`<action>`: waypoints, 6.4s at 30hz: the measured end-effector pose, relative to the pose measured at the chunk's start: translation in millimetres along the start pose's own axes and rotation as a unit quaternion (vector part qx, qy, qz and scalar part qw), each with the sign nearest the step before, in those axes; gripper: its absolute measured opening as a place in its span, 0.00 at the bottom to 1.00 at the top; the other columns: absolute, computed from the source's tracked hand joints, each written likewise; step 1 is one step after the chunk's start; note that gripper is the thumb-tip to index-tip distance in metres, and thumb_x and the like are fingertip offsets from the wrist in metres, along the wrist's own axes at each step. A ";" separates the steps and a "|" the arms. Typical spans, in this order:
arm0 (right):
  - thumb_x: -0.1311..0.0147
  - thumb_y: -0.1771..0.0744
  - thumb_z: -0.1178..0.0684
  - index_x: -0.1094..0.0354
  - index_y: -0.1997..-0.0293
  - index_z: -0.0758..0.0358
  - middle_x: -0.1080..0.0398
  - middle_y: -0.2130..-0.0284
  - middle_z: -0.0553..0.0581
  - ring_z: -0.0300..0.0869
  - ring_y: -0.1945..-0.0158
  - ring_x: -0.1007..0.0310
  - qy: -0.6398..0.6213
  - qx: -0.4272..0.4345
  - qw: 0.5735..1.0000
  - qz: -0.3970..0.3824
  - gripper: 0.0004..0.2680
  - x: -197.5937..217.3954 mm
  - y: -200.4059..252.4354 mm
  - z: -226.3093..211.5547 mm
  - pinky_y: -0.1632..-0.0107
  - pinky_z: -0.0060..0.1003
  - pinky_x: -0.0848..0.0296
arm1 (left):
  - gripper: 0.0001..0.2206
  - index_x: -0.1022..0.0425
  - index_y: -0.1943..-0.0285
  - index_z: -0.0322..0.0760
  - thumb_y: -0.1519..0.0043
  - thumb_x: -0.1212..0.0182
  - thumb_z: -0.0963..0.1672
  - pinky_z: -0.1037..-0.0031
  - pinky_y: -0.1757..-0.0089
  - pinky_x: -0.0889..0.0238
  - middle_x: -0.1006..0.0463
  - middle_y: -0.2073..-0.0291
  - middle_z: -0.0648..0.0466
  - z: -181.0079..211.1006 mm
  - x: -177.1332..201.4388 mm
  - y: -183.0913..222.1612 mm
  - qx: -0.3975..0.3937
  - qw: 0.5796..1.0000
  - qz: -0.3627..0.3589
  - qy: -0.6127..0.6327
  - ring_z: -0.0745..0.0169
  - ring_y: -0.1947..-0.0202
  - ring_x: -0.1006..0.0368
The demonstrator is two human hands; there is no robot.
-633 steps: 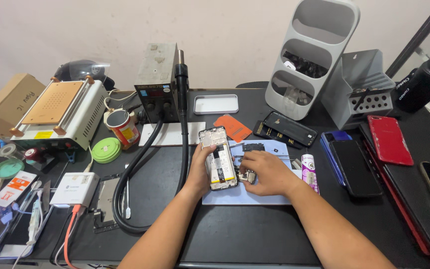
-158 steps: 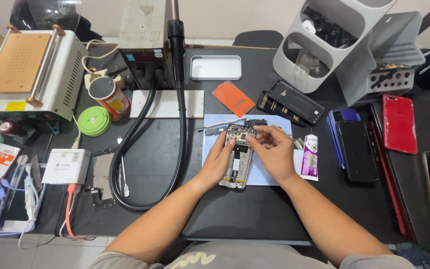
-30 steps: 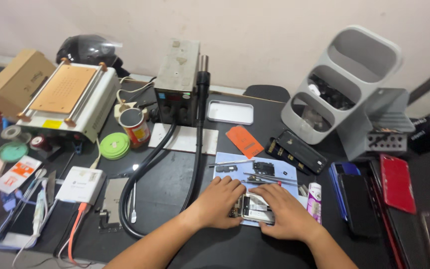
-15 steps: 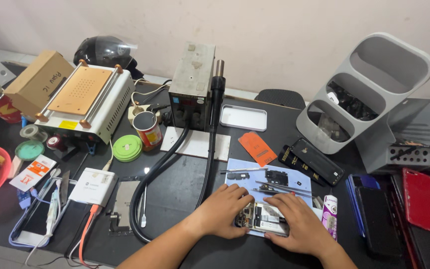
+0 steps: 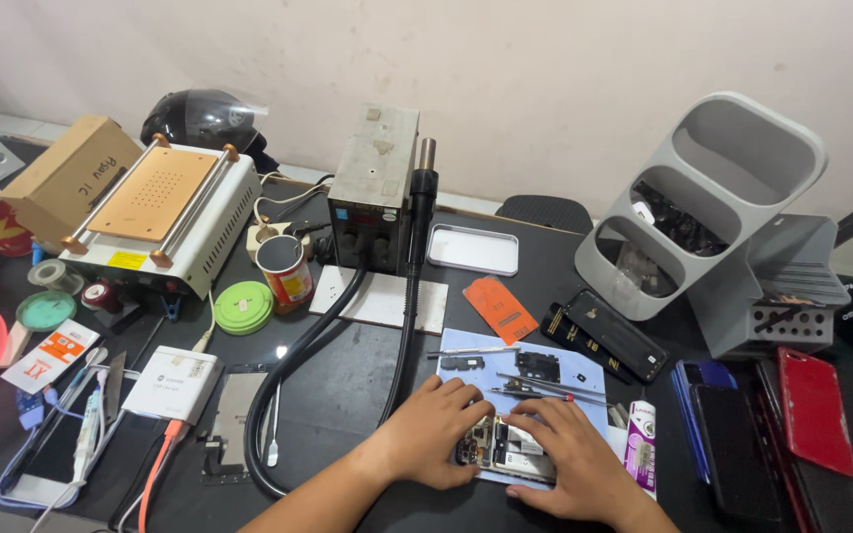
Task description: The person disassembles a smartphone, removes the motherboard, and uses a screwdriver to unscrew components from the board. They then place the motherboard back into the phone chassis and continue to manipulate internal parts.
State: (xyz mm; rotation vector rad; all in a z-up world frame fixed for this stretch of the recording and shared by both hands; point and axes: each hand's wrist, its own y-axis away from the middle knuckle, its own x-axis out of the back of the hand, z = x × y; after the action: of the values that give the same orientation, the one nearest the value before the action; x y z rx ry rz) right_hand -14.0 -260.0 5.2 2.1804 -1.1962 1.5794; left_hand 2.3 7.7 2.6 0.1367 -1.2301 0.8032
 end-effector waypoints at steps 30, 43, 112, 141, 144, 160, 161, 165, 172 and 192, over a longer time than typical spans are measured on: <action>0.36 0.39 0.50 0.21 0.62 0.55 0.28 0.61 0.48 0.43 0.52 0.31 0.071 -0.169 0.974 0.131 0.07 -2.6 -15.7 17.3 0.50 0.40 0.36 | 0.08 0.20 0.67 0.39 0.44 0.32 0.47 0.63 0.54 0.41 0.21 0.62 0.55 13.9 8.1 -5.4 -0.017 0.999 -0.023 -0.033 0.54 0.54 0.31; 0.37 0.37 0.60 0.25 0.58 0.64 0.26 0.65 0.51 0.38 0.62 0.26 -0.098 -0.189 0.936 0.279 0.07 -5.7 0.6 12.2 0.64 0.33 0.34 | 0.07 0.20 0.68 0.41 0.44 0.32 0.46 0.63 0.56 0.41 0.21 0.65 0.57 15.9 3.4 -6.0 -0.002 0.999 -0.028 -0.031 0.55 0.56 0.30; 0.50 0.26 0.70 0.62 0.21 0.60 0.37 0.48 0.59 0.42 0.47 0.28 -0.315 -0.072 0.773 0.545 0.25 34.2 39.1 48.8 0.36 0.46 0.27 | 0.16 0.19 0.63 0.40 0.48 0.29 0.53 0.63 0.48 0.41 0.21 0.52 0.56 -1.8 3.2 3.0 -0.035 0.999 -0.007 -0.003 0.56 0.48 0.31; 0.41 0.36 0.71 0.47 0.35 0.61 0.30 0.53 0.61 0.45 0.50 0.22 -0.239 -0.011 0.890 0.388 0.24 -42.1 21.4 42.3 0.44 0.41 0.20 | 0.16 0.20 0.56 0.36 0.50 0.27 0.47 0.60 0.47 0.39 0.22 0.52 0.50 3.2 5.2 -5.9 -0.022 0.998 -0.012 0.052 0.50 0.46 0.29; 0.41 0.35 0.70 0.47 0.34 0.61 0.29 0.53 0.61 0.45 0.50 0.22 -0.234 -0.017 0.889 0.394 0.24 -42.9 22.3 43.8 0.44 0.40 0.21 | 0.15 0.21 0.57 0.36 0.49 0.27 0.48 0.60 0.48 0.39 0.22 0.52 0.50 1.6 2.3 -5.8 -0.019 0.998 -0.017 0.050 0.50 0.46 0.29; 0.44 0.34 0.70 0.49 0.34 0.61 0.31 0.52 0.62 0.45 0.51 0.22 -0.214 -0.035 0.891 0.399 0.23 -45.9 16.2 36.6 0.46 0.38 0.21 | 0.16 0.21 0.59 0.36 0.50 0.27 0.49 0.60 0.48 0.41 0.22 0.47 0.51 4.2 9.8 -6.7 -0.034 0.999 -0.017 0.010 0.53 0.44 0.32; 0.44 0.34 0.70 0.50 0.34 0.60 0.31 0.52 0.61 0.45 0.51 0.22 -0.211 -0.032 0.891 0.402 0.23 -46.6 16.5 37.3 0.46 0.38 0.21 | 0.16 0.21 0.59 0.36 0.50 0.27 0.49 0.60 0.48 0.41 0.22 0.48 0.51 4.6 10.3 -6.5 -0.035 0.999 -0.016 0.008 0.53 0.45 0.32; 0.44 0.33 0.70 0.51 0.33 0.59 0.31 0.53 0.61 0.44 0.52 0.22 -0.198 -0.024 0.891 0.407 0.24 -46.8 17.2 39.9 0.46 0.37 0.22 | 0.18 0.23 0.56 0.36 0.50 0.27 0.49 0.61 0.49 0.41 0.23 0.49 0.51 4.8 11.6 -5.9 -0.041 0.999 -0.007 0.005 0.52 0.45 0.31; 0.47 0.33 0.71 0.52 0.32 0.60 0.30 0.53 0.64 0.47 0.50 0.22 -0.188 -0.028 0.880 0.436 0.24 -43.5 9.5 37.0 0.44 0.41 0.21 | 0.20 0.24 0.51 0.35 0.49 0.28 0.48 0.62 0.50 0.40 0.24 0.52 0.50 3.1 7.4 -4.3 -0.044 0.999 0.024 0.017 0.51 0.48 0.31; 0.44 0.35 0.71 0.57 0.31 0.55 0.31 0.49 0.66 0.48 0.48 0.21 -0.269 0.087 0.908 0.310 0.28 -35.8 -6.0 17.1 0.47 0.41 0.18 | 0.05 0.20 0.60 0.35 0.38 0.35 0.43 0.64 0.62 0.34 0.19 0.70 0.50 32.2 4.0 -25.0 0.120 0.958 0.159 0.204 0.52 0.67 0.22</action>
State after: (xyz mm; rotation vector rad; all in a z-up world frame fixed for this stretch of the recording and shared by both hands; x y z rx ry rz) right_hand -1.4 -248.3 -31.1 2.6203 -2.1635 1.3236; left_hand -7.2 -24.7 25.8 -0.0341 -0.7670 1.1959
